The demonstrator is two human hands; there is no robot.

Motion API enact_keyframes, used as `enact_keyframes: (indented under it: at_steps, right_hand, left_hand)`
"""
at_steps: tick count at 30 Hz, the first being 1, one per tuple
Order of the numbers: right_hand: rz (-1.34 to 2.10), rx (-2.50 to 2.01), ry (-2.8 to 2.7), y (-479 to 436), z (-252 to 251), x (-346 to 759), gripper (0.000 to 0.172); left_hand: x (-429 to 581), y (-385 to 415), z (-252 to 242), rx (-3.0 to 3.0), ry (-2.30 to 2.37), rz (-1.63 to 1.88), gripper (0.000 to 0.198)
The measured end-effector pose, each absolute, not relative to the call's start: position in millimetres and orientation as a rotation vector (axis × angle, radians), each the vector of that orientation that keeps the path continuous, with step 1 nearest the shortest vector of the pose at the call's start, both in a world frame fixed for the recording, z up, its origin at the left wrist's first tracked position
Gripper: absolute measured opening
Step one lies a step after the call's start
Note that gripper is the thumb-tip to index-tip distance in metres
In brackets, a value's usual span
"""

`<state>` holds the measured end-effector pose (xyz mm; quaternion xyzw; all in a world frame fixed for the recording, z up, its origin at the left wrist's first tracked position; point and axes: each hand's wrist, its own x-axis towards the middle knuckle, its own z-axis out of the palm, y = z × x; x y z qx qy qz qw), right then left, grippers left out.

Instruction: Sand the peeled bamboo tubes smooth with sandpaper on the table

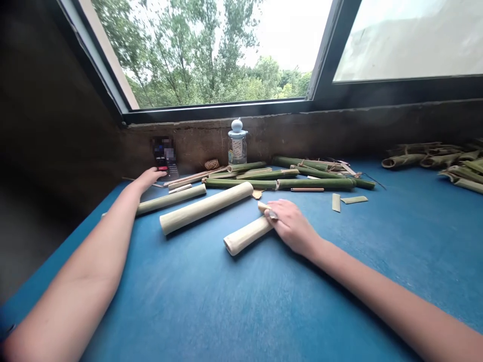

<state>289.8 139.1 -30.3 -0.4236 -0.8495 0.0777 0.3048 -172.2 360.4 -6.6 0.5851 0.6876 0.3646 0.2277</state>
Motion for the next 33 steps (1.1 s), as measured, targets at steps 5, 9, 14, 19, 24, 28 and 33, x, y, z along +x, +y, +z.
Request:
enact_keyframes:
  at_steps: [5,9,14,19,24,28,33]
  right_hand:
    - [0.323,-1.000,-2.400,126.0,-25.8,282.4,0.043]
    - [0.281,-1.101,-2.358,114.6,-18.9,275.1,0.044]
    - [0.333,-0.870,-2.491,101.5,-20.8,268.4,0.045]
    - [0.239,-1.141,-2.323,112.8,-24.5,277.4,0.042]
    - [0.367,-1.008,-2.407,117.1,-26.8,289.0,0.044]
    - [0.286,-1.193,-2.288,122.0,-32.0,305.5,0.045]
    - [0.371,-1.126,-2.295,113.5,-34.4,323.0,0.045]
  left_hand:
    - [-172.6,369.1,-7.5,1.578,1.964,1.000,0.052]
    - [-174.2,376.9,-6.7,1.415,2.022,1.045,0.067]
    - [-180.1,379.7,-6.7,1.384,1.922,1.009,0.075]
    - [-178.3,372.7,-4.7,1.390,1.899,0.989,0.075]
    - [-173.0,367.3,-3.5,1.412,1.933,1.011,0.076]
    - [-172.7,369.0,-6.0,1.414,1.977,1.046,0.073]
    - [-173.8,371.3,-8.2,1.424,1.938,1.081,0.066]
